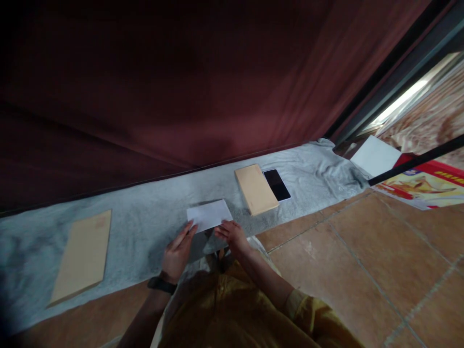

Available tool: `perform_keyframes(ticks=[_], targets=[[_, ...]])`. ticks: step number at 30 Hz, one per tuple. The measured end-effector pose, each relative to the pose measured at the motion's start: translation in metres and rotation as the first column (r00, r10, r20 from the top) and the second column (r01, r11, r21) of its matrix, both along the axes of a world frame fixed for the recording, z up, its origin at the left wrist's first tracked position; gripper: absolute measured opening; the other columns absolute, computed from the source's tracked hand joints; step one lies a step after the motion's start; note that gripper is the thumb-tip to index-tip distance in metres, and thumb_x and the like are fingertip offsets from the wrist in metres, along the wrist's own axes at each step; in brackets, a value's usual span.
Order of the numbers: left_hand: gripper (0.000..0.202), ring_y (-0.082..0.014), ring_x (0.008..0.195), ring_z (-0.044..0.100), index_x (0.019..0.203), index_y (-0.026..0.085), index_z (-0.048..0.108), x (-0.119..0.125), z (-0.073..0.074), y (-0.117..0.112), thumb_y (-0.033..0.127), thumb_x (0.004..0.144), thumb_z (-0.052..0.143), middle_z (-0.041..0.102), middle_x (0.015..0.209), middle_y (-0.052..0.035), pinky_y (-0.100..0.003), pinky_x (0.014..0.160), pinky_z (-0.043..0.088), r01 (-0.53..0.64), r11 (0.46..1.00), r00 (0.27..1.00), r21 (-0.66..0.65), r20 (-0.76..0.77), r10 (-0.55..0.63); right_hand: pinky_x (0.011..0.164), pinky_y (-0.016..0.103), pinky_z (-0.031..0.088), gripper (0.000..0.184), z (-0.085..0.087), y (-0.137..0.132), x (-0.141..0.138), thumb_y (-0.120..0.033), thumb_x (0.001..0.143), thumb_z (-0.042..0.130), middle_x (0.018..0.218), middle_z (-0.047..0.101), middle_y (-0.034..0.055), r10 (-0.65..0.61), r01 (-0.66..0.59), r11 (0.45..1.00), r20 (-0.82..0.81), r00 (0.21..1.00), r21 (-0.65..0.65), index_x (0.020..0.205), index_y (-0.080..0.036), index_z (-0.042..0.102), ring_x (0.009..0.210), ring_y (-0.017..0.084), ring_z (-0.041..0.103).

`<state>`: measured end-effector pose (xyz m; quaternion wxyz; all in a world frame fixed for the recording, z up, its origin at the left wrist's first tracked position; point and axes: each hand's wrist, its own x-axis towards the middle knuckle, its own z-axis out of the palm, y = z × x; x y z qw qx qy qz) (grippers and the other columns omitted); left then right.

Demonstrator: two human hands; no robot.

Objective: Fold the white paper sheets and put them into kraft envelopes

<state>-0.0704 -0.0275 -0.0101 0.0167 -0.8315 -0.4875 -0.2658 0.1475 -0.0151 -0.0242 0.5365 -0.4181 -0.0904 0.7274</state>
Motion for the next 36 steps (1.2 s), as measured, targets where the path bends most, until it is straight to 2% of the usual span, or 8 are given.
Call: perform_keyframes(ticks=[9,12,14,17,19,22,29,36], targets=[[0.044,-0.0178,0.129,0.060,0.141,0.024,0.055,0.001,-0.020,-0.001,0.017,0.099,0.042,0.057,0.148,-0.0052,-0.034,0.109,0.052,-0.030,0.955,0.986,-0.296,0.146,0.077,0.069,0.031,0.057,0.031,0.005,-0.012,0.007,-0.043,0.077,0.073,0.097,0.076,0.0125,0.248,-0.240,0.968,0.119,0.961,-0.077,0.090,-0.014,0.069,0.074,0.018,0.070],[0.045,-0.0196,0.135,0.055,0.137,0.025,0.059,0.001,-0.021,0.000,0.015,0.097,0.041,0.057,0.148,-0.0048,-0.039,0.113,0.049,-0.008,0.939,0.990,-0.344,0.132,0.057,0.069,0.035,0.059,0.036,0.008,-0.018,0.008,-0.050,0.086,0.062,0.092,0.076,0.0108,0.337,-0.348,0.937,0.383,0.860,-0.043,0.094,-0.015,0.070,0.073,0.020,0.070],[0.046,-0.0200,0.136,0.054,0.137,0.025,0.059,0.001,-0.021,0.000,0.014,0.096,0.041,0.056,0.148,-0.0053,-0.041,0.113,0.049,0.004,0.933,0.991,-0.361,0.124,0.043,0.080,0.039,0.059,0.035,0.010,-0.022,0.007,-0.046,0.095,0.051,0.099,0.075,0.0097,0.247,-0.421,0.901,0.673,0.698,0.105,0.102,-0.017,0.071,0.085,0.023,0.071],[0.048,-0.0190,0.135,0.054,0.138,0.026,0.058,0.000,-0.020,-0.001,0.014,0.095,0.040,0.056,0.149,-0.0043,-0.040,0.112,0.049,0.015,0.928,0.993,-0.372,0.117,0.031,0.109,0.045,0.047,0.035,0.013,-0.025,0.002,-0.031,0.100,0.047,0.132,0.066,0.0114,-0.040,-0.666,0.698,0.943,0.329,0.262,0.128,-0.019,0.065,0.124,0.026,0.061],[0.048,-0.0193,0.135,0.054,0.137,0.027,0.060,-0.001,-0.020,-0.001,0.015,0.095,0.041,0.056,0.149,-0.0033,-0.040,0.113,0.049,0.011,0.930,0.996,-0.367,0.087,0.023,0.119,0.049,0.036,0.042,0.012,-0.025,-0.001,-0.026,0.100,0.051,0.148,0.054,0.0128,-0.196,-0.807,0.552,0.973,0.118,0.209,0.140,-0.018,0.056,0.139,0.028,0.047],[0.044,-0.0209,0.136,0.053,0.132,0.024,0.064,-0.003,-0.019,-0.001,0.015,0.094,0.042,0.057,0.148,-0.0035,-0.041,0.113,0.048,-0.010,0.943,1.000,-0.334,0.013,0.016,0.121,0.053,0.031,0.050,0.004,-0.025,-0.004,-0.028,0.099,0.055,0.152,0.049,0.0146,-0.322,-0.885,0.456,0.945,-0.063,0.096,0.147,-0.017,0.049,0.145,0.028,0.039],[0.041,-0.0278,0.143,0.045,0.133,0.019,0.063,0.007,-0.020,-0.010,0.019,0.097,0.043,0.057,0.147,-0.0093,-0.053,0.120,0.036,-0.019,0.975,0.991,-0.220,-0.133,-0.010,0.122,0.052,0.031,0.051,-0.003,-0.027,-0.005,-0.030,0.100,0.055,0.153,0.047,0.0161,-0.386,-0.892,0.446,0.915,-0.115,0.076,0.148,-0.013,0.046,0.146,0.028,0.036],[0.048,-0.0245,0.140,0.049,0.145,0.014,0.051,0.017,-0.027,-0.022,0.032,0.100,0.042,0.055,0.149,-0.0135,-0.044,0.117,0.042,0.018,0.971,0.987,-0.238,-0.152,-0.055,0.121,0.053,0.033,0.052,-0.004,-0.028,0.000,-0.030,0.101,0.054,0.152,0.048,0.0158,-0.373,-0.886,0.459,0.919,-0.127,0.064,0.150,-0.015,0.045,0.144,0.028,0.040]])
